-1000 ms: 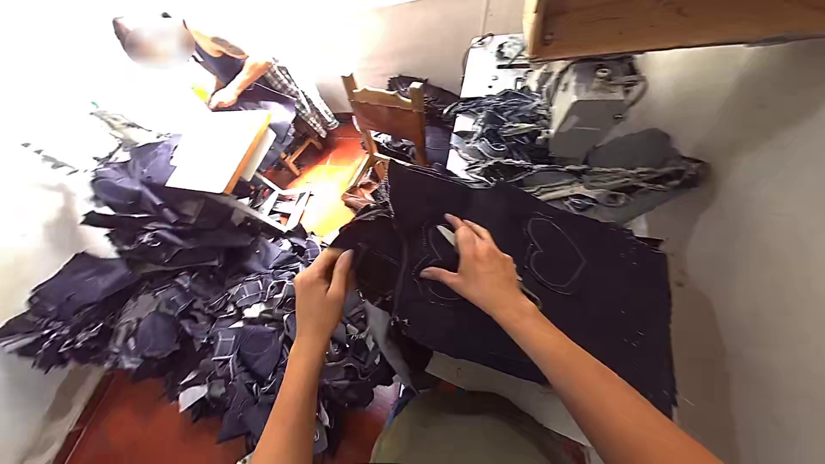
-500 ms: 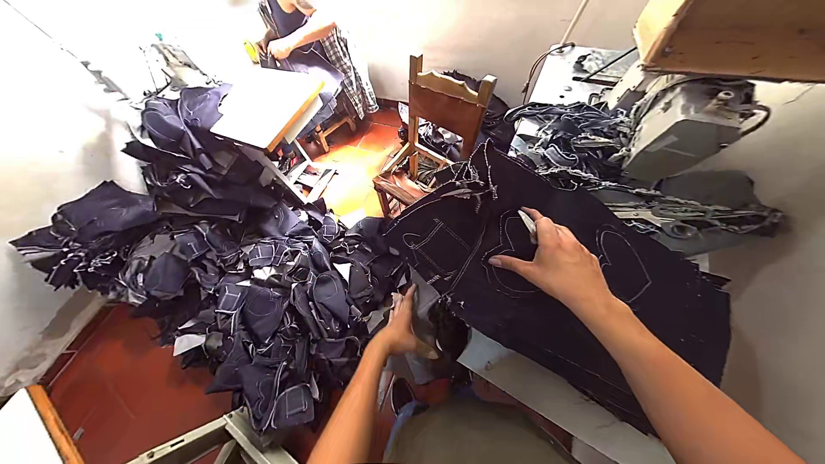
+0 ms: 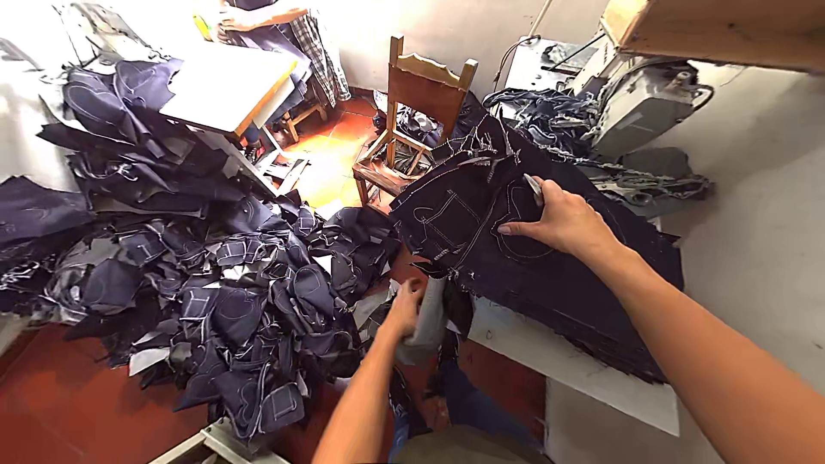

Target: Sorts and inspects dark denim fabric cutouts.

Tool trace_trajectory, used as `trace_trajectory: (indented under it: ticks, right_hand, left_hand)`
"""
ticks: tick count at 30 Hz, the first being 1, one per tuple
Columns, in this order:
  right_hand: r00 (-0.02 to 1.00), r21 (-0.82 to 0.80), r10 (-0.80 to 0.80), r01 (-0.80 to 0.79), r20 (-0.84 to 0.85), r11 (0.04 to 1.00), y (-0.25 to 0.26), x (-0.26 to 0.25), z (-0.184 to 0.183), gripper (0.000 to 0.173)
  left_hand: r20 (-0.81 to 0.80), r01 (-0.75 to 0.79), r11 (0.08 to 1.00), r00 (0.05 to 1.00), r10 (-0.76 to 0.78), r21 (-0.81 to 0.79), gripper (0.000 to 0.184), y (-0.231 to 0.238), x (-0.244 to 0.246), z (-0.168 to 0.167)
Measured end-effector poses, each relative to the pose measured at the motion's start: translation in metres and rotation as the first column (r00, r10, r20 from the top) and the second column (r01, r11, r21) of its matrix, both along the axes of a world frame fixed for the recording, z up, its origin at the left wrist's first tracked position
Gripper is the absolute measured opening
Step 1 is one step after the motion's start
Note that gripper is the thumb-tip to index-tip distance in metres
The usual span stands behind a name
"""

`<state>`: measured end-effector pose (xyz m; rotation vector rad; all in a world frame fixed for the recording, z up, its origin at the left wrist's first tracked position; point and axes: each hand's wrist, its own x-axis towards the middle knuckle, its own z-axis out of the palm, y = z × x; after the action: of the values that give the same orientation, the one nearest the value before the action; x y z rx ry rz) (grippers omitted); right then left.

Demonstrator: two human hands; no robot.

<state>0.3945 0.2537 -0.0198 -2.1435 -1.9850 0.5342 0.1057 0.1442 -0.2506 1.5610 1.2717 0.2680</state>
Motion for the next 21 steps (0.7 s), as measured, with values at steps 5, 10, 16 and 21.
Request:
trace_trajectory:
  ticks: [5,10,16,21]
  right_hand:
    - [1.000,0.036,-0.014,0.014,0.002,0.999,-0.006,-0.001,0.004,0.098]
    - [0.999,0.128,0.043,-0.045,0.018,0.991,-0.012,-0.003,-0.003,0.105]
    - [0.989,0.359,0.059,-0.104,0.133,0.928,-0.037,-0.012,0.006,0.084]
    - [0.971,0.310,0.116,-0.179,0.209,0.934,-0.111,-0.025,0.019,0.040]
  left_hand:
    - [-0.244,-0.169,0.969,0.947,0.211,0.183,0.056,-0.049,-0.039,0.047]
    - [-0.290,-0.021,0.604,0.863,0.413,0.797,0.041,-0.108,-0.074,0.126]
    - [-0.204,-0.116,0.649,0.896,0.395,0.752,0.019,-0.124,-0.052,0.133]
    - [-0.189,-0.153,0.719,0.909,0.372,0.678,0.022,-0.126,-0.046,0.141]
